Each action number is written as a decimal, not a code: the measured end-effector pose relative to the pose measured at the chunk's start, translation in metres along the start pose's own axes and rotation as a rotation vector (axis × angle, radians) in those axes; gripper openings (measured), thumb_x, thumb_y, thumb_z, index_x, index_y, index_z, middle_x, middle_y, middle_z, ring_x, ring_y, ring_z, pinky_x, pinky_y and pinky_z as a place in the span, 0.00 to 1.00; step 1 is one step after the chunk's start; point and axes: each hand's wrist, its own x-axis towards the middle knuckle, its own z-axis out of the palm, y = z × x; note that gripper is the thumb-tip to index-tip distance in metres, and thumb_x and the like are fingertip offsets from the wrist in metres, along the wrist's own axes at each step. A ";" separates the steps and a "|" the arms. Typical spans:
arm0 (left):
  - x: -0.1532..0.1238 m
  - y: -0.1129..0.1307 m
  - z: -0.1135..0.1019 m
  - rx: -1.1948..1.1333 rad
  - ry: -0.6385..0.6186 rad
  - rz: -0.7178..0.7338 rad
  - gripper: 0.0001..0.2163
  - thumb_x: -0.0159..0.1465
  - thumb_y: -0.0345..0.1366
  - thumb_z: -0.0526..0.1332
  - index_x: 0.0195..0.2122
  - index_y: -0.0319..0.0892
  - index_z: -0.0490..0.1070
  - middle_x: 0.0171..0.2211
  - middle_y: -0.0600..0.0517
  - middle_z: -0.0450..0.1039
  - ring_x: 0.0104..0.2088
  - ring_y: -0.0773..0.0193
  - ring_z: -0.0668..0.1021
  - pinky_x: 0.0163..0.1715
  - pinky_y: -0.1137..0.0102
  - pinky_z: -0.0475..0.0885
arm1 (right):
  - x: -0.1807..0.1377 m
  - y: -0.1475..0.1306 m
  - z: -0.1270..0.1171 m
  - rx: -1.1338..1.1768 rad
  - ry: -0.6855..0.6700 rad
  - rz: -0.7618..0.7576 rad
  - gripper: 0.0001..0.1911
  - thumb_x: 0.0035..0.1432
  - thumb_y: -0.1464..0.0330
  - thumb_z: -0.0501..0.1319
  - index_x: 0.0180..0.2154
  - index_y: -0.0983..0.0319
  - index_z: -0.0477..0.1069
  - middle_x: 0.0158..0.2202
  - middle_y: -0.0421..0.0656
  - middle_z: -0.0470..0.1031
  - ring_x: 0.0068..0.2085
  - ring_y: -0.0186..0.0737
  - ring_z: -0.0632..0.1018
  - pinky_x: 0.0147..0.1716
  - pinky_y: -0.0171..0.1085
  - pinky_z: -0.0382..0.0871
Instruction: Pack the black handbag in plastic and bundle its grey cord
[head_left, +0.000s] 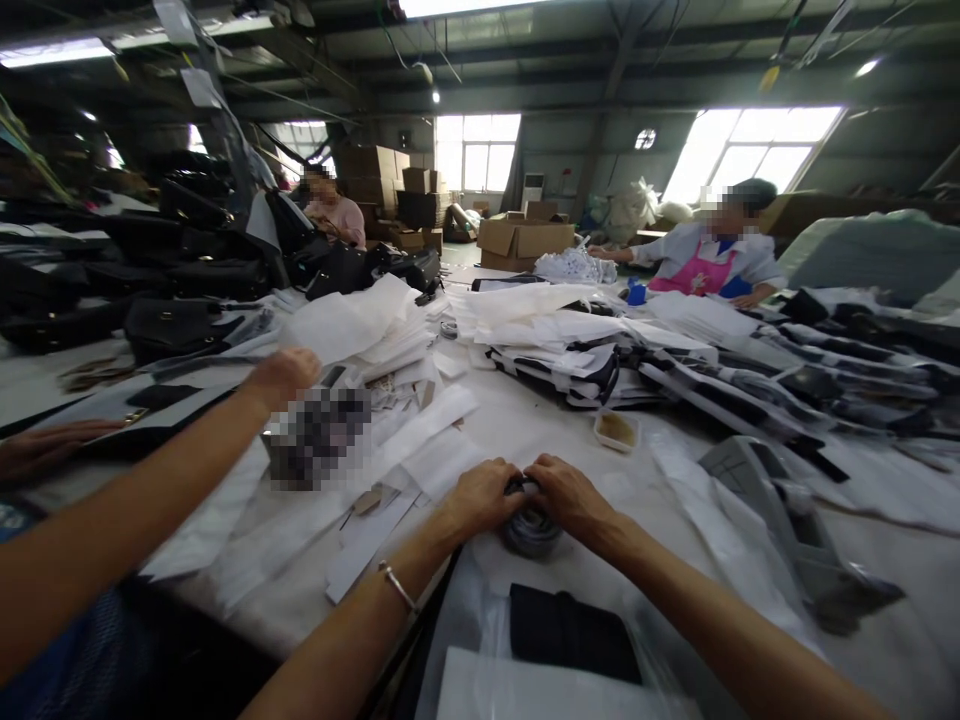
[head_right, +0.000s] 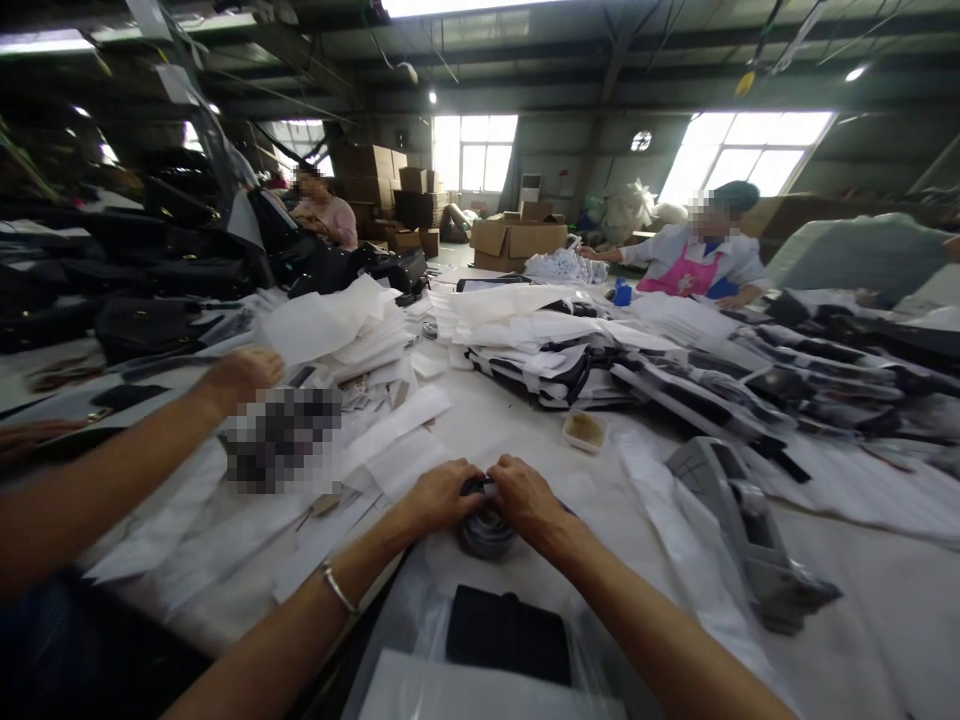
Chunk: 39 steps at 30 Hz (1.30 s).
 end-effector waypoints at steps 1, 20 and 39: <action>0.000 0.001 0.001 0.014 0.011 -0.011 0.15 0.61 0.43 0.60 0.47 0.45 0.76 0.44 0.47 0.76 0.46 0.53 0.78 0.47 0.64 0.71 | 0.000 -0.001 0.000 -0.007 0.001 -0.001 0.11 0.58 0.74 0.59 0.42 0.63 0.76 0.45 0.48 0.75 0.46 0.43 0.75 0.45 0.35 0.65; 0.006 0.005 0.012 0.125 0.008 -0.022 0.13 0.59 0.38 0.60 0.45 0.43 0.72 0.45 0.46 0.75 0.47 0.52 0.76 0.47 0.64 0.72 | 0.008 0.023 0.014 0.148 0.017 -0.051 0.14 0.54 0.70 0.60 0.44 0.61 0.77 0.40 0.46 0.77 0.43 0.44 0.76 0.45 0.38 0.65; 0.009 0.001 0.022 0.085 0.055 0.013 0.13 0.60 0.35 0.58 0.46 0.41 0.74 0.44 0.43 0.75 0.46 0.50 0.77 0.47 0.61 0.73 | 0.001 0.004 0.010 -0.010 0.015 0.058 0.10 0.60 0.72 0.56 0.41 0.64 0.74 0.42 0.52 0.77 0.44 0.47 0.75 0.44 0.39 0.65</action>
